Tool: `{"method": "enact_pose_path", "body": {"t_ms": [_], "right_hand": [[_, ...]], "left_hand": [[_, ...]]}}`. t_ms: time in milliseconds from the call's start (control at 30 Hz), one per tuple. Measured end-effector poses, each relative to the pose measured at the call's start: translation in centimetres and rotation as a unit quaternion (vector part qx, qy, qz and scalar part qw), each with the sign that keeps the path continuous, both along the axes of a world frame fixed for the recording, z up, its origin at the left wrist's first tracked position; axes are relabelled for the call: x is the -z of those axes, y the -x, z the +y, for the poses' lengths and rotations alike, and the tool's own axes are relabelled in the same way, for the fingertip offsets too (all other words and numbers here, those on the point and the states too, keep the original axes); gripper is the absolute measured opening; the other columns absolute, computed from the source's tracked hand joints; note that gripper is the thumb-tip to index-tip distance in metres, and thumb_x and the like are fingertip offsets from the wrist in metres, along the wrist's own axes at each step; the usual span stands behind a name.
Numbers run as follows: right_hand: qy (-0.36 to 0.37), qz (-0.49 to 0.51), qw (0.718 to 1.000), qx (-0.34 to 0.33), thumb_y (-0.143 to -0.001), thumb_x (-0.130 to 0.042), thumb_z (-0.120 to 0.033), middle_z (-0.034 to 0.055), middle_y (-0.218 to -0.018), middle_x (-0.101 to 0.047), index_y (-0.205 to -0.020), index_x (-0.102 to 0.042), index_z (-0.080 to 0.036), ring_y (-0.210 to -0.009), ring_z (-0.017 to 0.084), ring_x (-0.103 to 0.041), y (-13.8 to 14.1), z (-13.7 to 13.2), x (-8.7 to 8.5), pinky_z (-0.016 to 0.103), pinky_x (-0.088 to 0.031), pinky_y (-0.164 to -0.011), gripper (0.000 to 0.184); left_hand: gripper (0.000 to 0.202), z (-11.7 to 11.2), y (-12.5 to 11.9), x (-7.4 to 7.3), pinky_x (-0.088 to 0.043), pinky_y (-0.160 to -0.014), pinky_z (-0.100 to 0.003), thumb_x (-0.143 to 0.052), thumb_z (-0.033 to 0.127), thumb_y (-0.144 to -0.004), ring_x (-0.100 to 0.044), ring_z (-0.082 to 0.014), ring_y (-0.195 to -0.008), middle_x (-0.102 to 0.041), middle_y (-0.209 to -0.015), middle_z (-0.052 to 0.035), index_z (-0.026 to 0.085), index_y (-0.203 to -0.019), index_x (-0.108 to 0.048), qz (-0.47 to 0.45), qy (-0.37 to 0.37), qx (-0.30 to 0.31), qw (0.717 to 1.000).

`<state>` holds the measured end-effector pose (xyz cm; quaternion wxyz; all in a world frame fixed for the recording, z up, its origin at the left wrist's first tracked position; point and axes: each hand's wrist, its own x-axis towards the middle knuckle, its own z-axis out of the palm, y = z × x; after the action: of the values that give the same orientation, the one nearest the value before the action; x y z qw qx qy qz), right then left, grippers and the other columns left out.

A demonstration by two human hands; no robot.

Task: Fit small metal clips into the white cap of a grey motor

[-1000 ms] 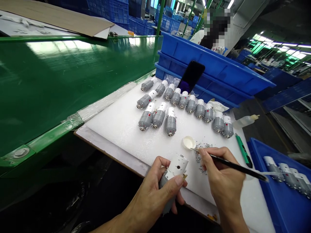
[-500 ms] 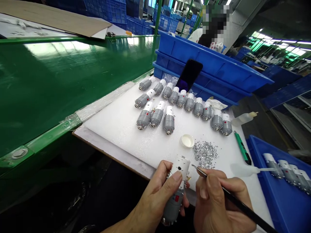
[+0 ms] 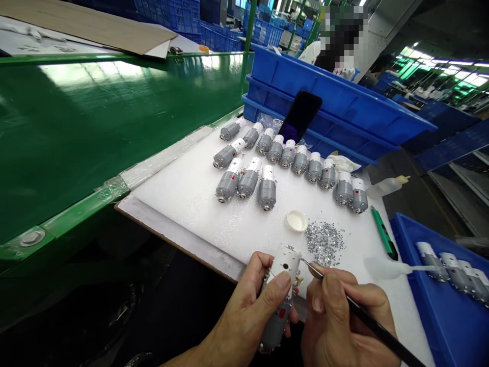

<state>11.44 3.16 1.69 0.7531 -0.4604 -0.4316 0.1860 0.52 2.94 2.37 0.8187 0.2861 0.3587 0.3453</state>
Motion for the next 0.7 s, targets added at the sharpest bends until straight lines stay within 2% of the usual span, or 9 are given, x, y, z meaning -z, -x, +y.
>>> {"method": "enact_pose_path", "body": {"t_ms": [433, 700], "right_hand": [[0.008, -0.028, 1.000, 0.009, -0.083, -0.067, -0.007, 0.0005, -0.075, -0.069, -0.077, -0.059, -0.017, -0.041, 0.007, -0.051, -0.24, -0.02, 0.29, 0.026, -0.039, -0.042, 0.015], [0.007, -0.019, 0.999, 0.025, -0.083, -0.067, -0.005, 0.0016, -0.079, -0.071, -0.077, -0.058, -0.016, -0.040, 0.006, -0.053, 0.32, -0.13, 0.16, 0.024, -0.037, -0.038, 0.015]], "left_hand": [[0.043, -0.04, 0.15, -0.02, -0.033, -0.051, -0.020, -0.048, 0.060, -0.093, -0.051, -0.0094, -0.062, -0.058, -0.079, -0.0012, 0.019, -0.108, -0.041, 0.010, -0.013, 0.005, 1.000], [0.034, -0.01, -0.08, 0.05, -0.044, -0.065, -0.024, -0.050, 0.052, -0.096, -0.051, -0.0097, -0.068, -0.056, -0.082, -0.0001, 0.020, -0.104, -0.041, 0.025, -0.049, -0.031, 0.998]]}}
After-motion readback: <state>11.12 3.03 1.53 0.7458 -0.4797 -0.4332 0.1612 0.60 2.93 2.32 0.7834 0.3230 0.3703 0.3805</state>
